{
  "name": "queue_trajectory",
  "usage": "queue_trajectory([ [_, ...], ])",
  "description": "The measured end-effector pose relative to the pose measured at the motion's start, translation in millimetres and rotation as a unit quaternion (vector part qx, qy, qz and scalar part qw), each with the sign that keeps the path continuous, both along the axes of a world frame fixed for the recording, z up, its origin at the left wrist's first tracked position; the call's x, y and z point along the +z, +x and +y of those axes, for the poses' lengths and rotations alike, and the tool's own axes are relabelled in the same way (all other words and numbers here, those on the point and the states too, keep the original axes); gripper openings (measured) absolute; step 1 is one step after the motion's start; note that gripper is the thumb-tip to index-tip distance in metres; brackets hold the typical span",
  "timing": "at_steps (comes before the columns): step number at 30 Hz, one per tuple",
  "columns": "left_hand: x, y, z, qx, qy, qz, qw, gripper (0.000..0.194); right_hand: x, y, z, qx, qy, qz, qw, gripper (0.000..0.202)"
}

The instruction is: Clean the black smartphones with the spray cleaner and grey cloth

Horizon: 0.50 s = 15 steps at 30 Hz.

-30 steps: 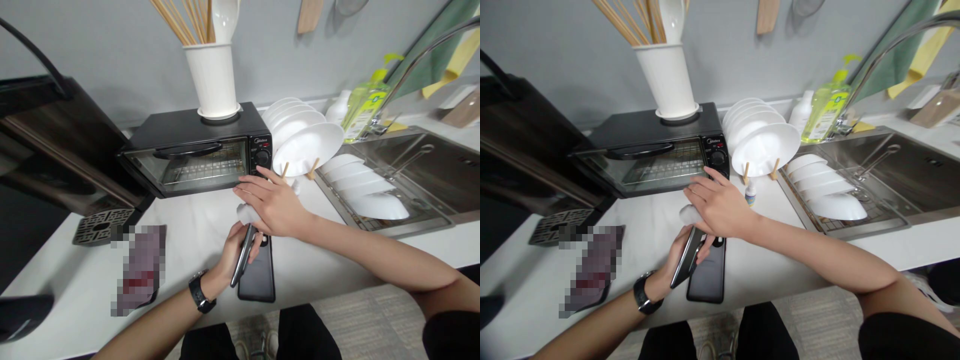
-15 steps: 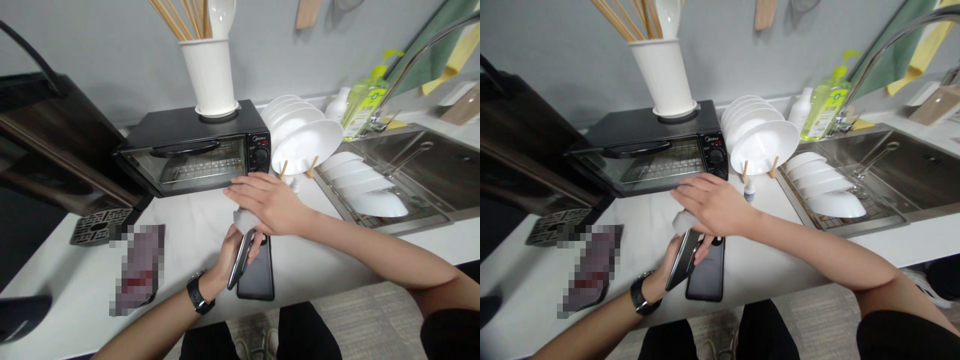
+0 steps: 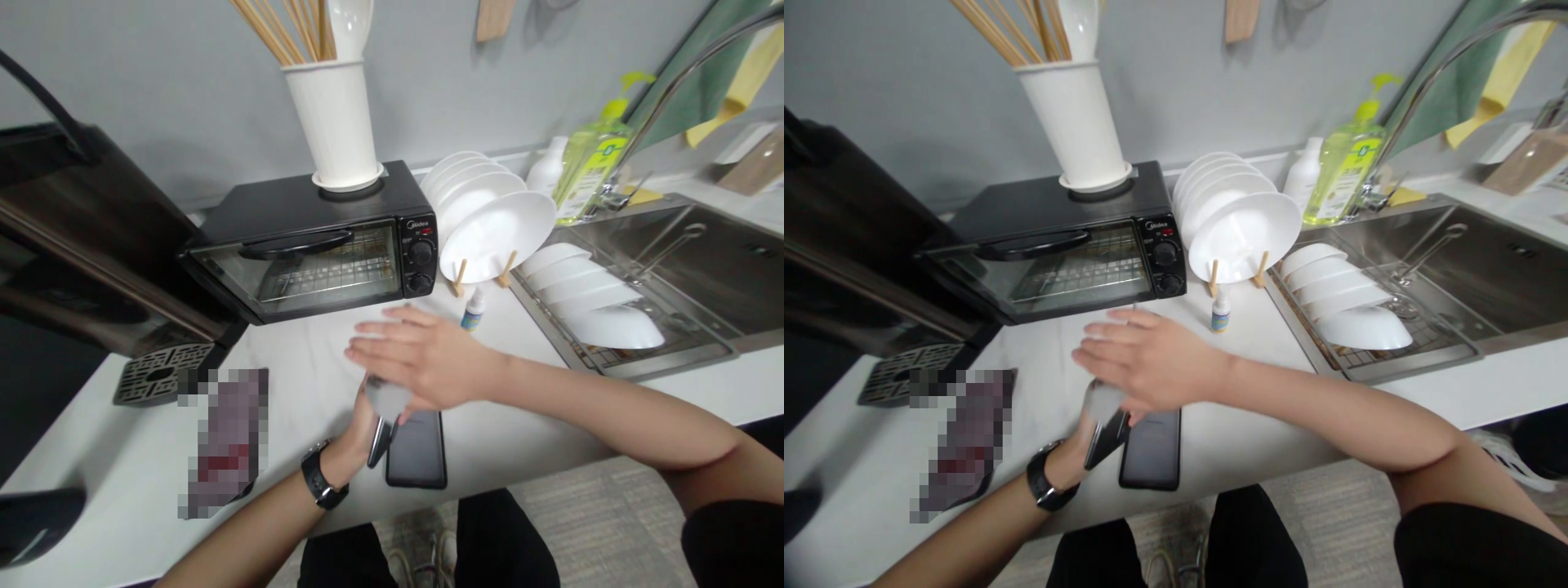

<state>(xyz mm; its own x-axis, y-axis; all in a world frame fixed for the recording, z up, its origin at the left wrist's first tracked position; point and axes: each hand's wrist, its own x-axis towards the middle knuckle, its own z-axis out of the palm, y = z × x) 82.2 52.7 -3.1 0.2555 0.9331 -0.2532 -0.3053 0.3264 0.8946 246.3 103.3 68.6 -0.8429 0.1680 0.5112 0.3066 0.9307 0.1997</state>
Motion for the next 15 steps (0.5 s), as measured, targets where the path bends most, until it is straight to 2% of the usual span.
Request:
queue_trajectory([
  [2, 6.3, 6, 9, -0.045, -0.001, -0.030, 0.999, 0.034, 10.7, 14, 21, -0.054, -0.018, 0.022, 0.998, 0.056],
  [4, 10.5, 9, 13, -0.065, -0.006, -0.044, 0.997, 0.035, 13.7, 17, 25, -0.075, -0.032, 0.026, 0.996, 0.054],
  [6, 10.8, 9, 11, -0.040, -0.016, -0.015, 0.999, 0.034, 7.1, 7, 11, -0.051, -0.035, 0.008, 0.998, 0.054],
  [9, 8.3, 1, 1, 0.009, -0.025, 0.043, 0.999, 0.032, -11.4, -18, -28, 0.041, -0.011, -0.040, 0.998, 0.059],
  [11, 7.7, -7, -7, 0.010, -0.021, 0.045, 0.999, 0.030, -19.5, -30, -46, 0.092, 0.008, -0.063, 0.994, 0.060],
  [13, 8.2, -12, -11, 0.008, -0.010, 0.040, 0.999, 0.034, -19.2, -30, -45, 0.099, 0.019, -0.054, 0.993, 0.060],
  [15, 9.2, -12, -9, 0.003, 0.004, 0.033, 0.999, 0.036, -11.3, -19, -27, 0.062, 0.013, -0.030, 0.998, 0.061],
])
